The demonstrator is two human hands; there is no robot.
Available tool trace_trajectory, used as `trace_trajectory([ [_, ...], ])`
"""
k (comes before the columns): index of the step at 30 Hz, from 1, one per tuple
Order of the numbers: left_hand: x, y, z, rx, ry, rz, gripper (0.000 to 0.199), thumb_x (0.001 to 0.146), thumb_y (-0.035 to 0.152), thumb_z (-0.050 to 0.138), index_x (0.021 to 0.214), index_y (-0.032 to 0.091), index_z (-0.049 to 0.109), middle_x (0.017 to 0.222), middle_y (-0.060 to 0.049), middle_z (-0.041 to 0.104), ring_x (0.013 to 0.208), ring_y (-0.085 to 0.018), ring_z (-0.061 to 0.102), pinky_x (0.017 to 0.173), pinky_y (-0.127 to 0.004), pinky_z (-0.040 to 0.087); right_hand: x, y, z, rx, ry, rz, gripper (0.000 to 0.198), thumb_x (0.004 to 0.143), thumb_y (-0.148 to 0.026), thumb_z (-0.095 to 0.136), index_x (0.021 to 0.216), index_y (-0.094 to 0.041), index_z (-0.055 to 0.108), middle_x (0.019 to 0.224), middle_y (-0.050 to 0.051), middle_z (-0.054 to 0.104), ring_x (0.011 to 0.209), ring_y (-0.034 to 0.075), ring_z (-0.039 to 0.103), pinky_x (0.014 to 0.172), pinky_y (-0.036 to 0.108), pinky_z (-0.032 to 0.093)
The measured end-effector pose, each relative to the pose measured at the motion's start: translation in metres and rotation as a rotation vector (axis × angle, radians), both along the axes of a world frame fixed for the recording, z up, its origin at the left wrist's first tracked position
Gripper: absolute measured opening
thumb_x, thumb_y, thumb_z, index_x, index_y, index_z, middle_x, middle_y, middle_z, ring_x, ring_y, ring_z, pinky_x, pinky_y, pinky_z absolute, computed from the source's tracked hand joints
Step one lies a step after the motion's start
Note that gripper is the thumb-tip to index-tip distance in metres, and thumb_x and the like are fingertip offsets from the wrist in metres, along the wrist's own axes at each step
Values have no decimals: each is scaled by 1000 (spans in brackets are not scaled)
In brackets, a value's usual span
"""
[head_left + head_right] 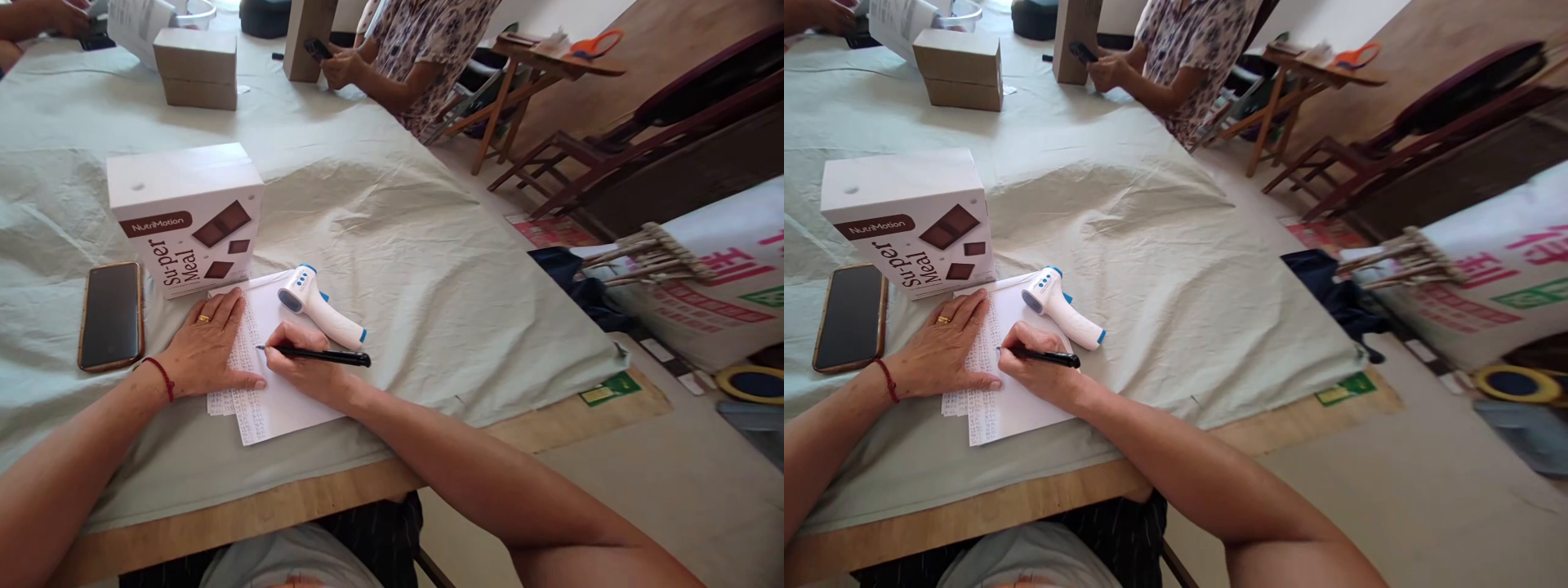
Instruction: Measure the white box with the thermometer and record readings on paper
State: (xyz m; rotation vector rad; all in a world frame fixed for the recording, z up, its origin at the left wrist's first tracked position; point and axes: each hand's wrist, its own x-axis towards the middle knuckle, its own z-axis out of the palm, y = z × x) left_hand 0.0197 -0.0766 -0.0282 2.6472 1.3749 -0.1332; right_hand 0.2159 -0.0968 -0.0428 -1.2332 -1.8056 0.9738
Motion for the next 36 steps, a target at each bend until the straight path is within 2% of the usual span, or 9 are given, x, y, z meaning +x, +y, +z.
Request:
trace_trajectory([
  [7,-2,0,-2,8,2,1,124,72,91,42,154,0,19,163,-27,18,150,-41,19,120,-50,13,0,0,0,-18,8,0,22,70,-10,60,62,-25,47,59,-3,54,57,16,50,59,34,41],
  [11,-3,0,-5,25,-27,-11,123,72,92,40,155,3,18,163,-27,19,150,-41,20,120,-50,13,1,1,0,-22,30,0,18,71,-14,58,62,-25,48,60,-3,54,58,15,51,62,33,43],
  [22,-1,1,-2,-6,5,9,126,72,91,43,154,-2,19,163,-28,17,150,-42,18,121,-50,13,1,0,-2,21,22,-34,9,71,-22,54,63,-24,48,61,-3,57,58,15,52,60,32,44],
  [27,-3,1,-5,12,-21,-10,124,73,91,42,155,2,18,163,-27,17,150,-41,18,120,-51,13,1,1,-2,11,-8,-52,11,70,-19,55,62,-25,48,61,-2,57,58,16,53,60,34,44],
  [36,0,0,-1,-12,4,8,125,72,91,43,155,0,19,164,-27,16,151,-40,17,121,-50,13,1,1,-2,10,11,-45,19,69,-13,59,62,-25,46,60,-2,56,57,16,50,58,35,41],
])
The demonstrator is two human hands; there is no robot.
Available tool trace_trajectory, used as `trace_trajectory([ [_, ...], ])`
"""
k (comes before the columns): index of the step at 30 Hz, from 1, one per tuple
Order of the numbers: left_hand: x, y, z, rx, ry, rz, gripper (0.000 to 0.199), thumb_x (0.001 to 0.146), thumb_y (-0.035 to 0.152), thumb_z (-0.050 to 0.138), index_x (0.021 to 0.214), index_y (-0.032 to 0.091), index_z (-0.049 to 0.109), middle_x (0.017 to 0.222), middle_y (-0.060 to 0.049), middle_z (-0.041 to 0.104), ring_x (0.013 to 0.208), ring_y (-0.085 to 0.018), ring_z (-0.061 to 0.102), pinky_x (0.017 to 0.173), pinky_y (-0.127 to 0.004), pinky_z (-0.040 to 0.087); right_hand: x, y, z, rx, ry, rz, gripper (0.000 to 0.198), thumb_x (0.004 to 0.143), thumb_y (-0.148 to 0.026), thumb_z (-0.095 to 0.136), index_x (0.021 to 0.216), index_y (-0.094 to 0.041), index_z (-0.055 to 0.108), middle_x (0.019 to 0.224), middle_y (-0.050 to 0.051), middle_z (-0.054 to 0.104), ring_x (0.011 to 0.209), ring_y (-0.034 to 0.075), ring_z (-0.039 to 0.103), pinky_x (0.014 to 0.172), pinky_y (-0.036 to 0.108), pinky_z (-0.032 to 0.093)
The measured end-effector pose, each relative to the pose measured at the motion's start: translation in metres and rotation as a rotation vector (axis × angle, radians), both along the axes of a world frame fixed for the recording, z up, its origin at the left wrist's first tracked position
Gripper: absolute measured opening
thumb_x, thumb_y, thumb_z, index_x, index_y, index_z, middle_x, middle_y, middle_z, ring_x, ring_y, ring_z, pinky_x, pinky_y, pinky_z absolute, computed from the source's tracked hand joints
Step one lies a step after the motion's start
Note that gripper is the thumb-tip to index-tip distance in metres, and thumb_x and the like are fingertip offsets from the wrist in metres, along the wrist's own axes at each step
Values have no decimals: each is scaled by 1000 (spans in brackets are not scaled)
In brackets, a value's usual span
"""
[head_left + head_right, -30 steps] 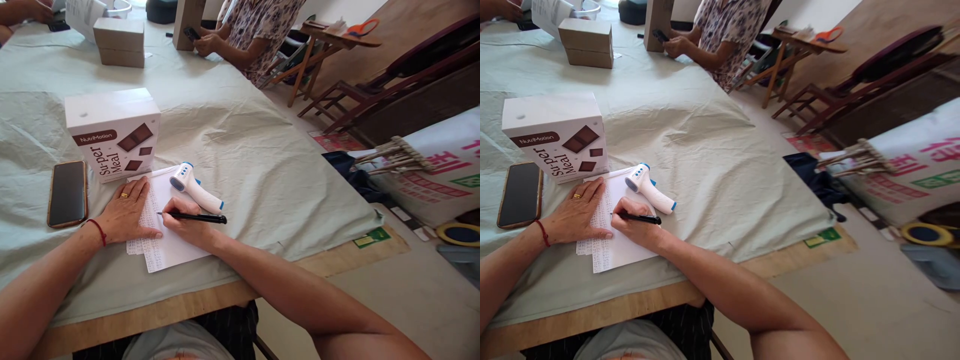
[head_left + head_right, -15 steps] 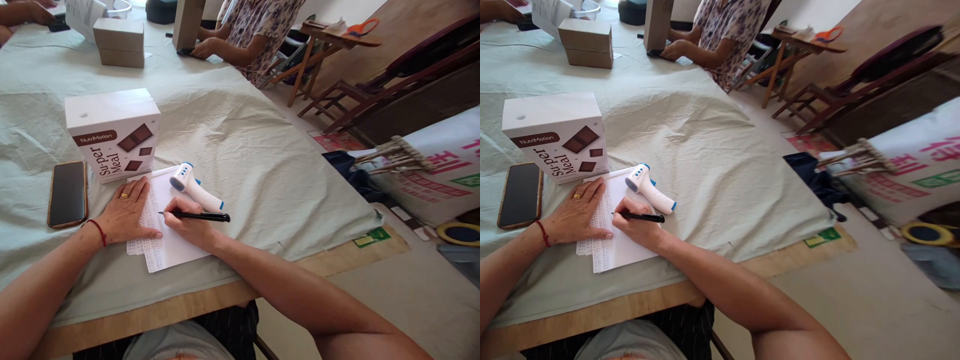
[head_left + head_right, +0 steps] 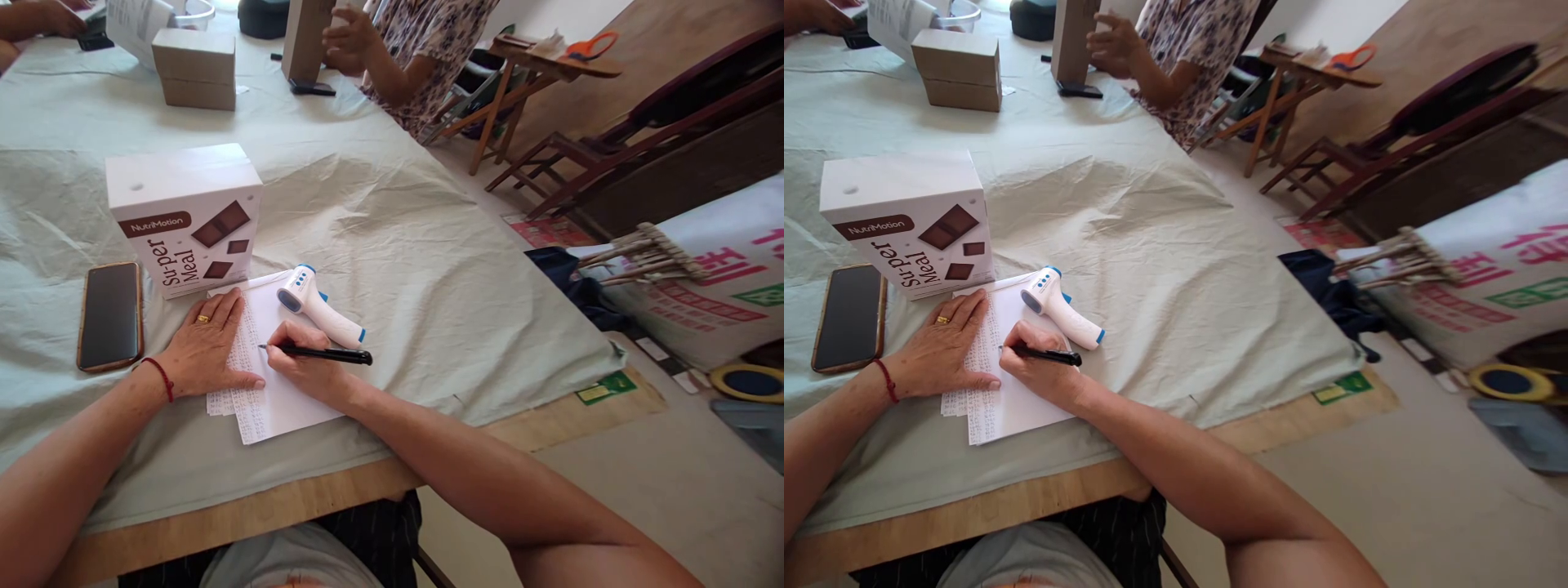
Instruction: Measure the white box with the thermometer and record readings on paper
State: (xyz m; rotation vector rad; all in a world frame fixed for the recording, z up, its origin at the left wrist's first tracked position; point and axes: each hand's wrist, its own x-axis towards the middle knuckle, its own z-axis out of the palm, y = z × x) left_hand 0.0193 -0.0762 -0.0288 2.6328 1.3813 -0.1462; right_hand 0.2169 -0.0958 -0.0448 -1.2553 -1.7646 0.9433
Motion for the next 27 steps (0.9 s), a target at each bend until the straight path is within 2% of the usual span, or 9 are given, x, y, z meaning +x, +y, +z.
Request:
trace_trajectory([
  [7,-1,0,0,12,5,-9,124,72,91,43,154,0,20,163,-28,17,151,-40,18,121,-49,14,0,-1,-1,-7,-1,16,19,69,-13,57,62,-25,44,59,-3,53,56,15,48,58,34,40],
  [15,0,0,0,2,20,-5,127,72,91,43,154,-3,19,163,-29,16,151,-41,16,121,-50,13,2,0,2,-8,-54,-21,11,70,-18,54,63,-23,48,61,-3,56,59,14,53,60,31,45],
  [21,-4,1,-6,25,-39,-25,124,72,91,43,156,4,16,164,-26,17,150,-42,18,120,-50,12,1,-1,2,-15,-114,-32,10,70,-17,54,64,-23,47,62,-3,56,59,14,53,59,30,44],
  [27,-4,1,-6,20,-35,-16,124,72,90,44,156,2,16,164,-27,16,150,-41,18,120,-50,12,1,0,0,26,-86,12,12,71,-17,54,64,-23,46,61,-3,55,58,13,52,58,29,44],
])
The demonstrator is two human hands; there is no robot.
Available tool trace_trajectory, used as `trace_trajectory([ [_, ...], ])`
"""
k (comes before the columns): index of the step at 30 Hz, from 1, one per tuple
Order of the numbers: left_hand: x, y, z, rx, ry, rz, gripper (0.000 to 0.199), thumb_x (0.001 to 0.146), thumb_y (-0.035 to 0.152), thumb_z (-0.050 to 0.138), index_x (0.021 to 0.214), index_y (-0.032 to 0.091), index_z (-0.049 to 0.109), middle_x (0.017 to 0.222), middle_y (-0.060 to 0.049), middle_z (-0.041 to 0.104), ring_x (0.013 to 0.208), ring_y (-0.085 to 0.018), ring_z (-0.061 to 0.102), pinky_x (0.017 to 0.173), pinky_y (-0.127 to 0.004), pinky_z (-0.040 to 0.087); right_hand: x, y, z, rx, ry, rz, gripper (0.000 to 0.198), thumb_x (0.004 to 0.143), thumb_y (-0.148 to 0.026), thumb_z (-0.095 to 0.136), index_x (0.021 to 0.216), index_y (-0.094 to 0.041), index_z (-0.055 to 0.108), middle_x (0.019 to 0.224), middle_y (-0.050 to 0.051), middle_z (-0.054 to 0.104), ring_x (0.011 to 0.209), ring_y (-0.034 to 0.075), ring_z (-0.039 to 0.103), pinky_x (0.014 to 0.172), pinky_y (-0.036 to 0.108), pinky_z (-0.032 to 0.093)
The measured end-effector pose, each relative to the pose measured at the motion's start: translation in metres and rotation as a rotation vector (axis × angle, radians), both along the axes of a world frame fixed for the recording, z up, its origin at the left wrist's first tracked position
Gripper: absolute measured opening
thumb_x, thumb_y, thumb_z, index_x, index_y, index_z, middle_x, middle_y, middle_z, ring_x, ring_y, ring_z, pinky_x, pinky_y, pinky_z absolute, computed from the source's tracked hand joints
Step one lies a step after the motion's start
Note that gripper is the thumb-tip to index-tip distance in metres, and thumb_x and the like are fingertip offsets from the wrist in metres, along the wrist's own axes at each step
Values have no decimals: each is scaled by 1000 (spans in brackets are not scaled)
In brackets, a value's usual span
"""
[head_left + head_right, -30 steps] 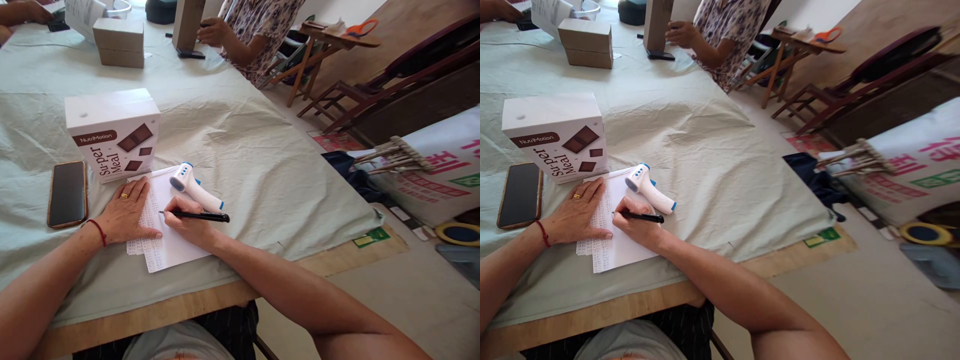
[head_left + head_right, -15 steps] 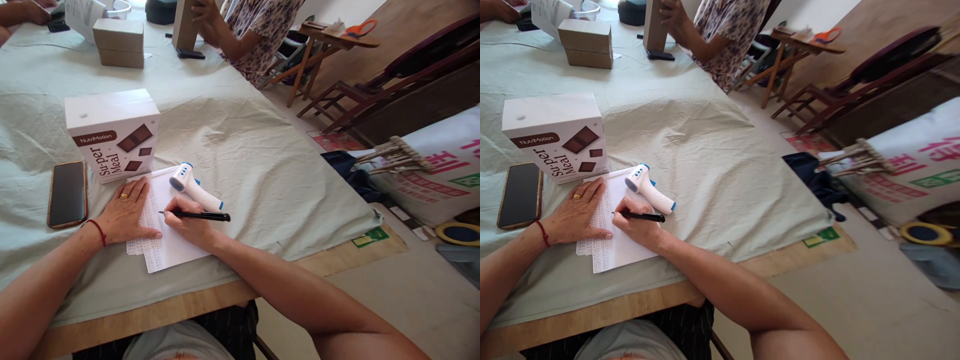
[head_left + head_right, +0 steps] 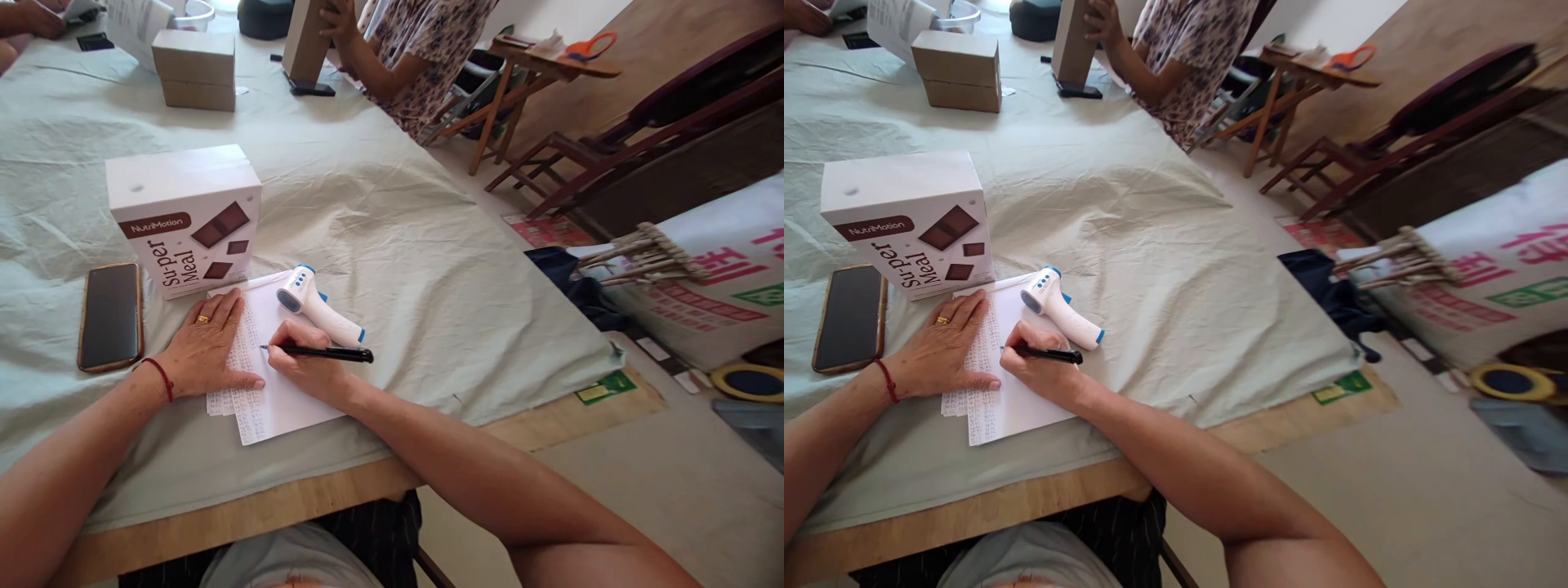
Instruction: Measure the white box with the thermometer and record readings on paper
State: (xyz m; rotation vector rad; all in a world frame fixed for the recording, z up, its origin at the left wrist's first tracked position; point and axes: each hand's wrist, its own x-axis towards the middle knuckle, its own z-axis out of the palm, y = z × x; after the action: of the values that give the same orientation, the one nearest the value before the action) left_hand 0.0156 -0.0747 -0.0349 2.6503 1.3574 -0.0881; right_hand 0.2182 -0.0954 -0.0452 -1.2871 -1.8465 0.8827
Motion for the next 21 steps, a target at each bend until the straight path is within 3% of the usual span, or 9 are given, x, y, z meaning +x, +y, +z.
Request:
trace_trajectory([
  [6,0,0,1,-22,2,3,126,71,90,44,154,0,18,163,-28,16,151,-41,18,120,-50,12,1,1,-2,40,21,-20,12,71,-17,53,65,-23,45,61,-4,53,58,13,51,58,28,45],
  [11,-2,1,-2,-9,-27,-14,126,70,92,42,155,3,17,163,-27,17,150,-41,18,120,-49,12,6,5,-4,138,54,66,6,87,-23,50,84,-22,55,72,-1,60,64,15,57,61,30,50],
  [16,0,0,3,-26,-3,9,128,70,93,43,154,-1,19,162,-29,18,150,-42,19,120,-50,13,17,15,-12,438,-163,206,17,98,-22,45,106,-21,60,91,7,63,84,19,62,77,36,55],
  [21,0,1,2,-14,0,12,127,69,92,44,155,1,20,163,-27,20,150,-41,20,120,-50,13,26,21,-16,500,-396,289,35,98,-9,34,123,-15,58,105,14,60,100,24,60,86,42,55],
])
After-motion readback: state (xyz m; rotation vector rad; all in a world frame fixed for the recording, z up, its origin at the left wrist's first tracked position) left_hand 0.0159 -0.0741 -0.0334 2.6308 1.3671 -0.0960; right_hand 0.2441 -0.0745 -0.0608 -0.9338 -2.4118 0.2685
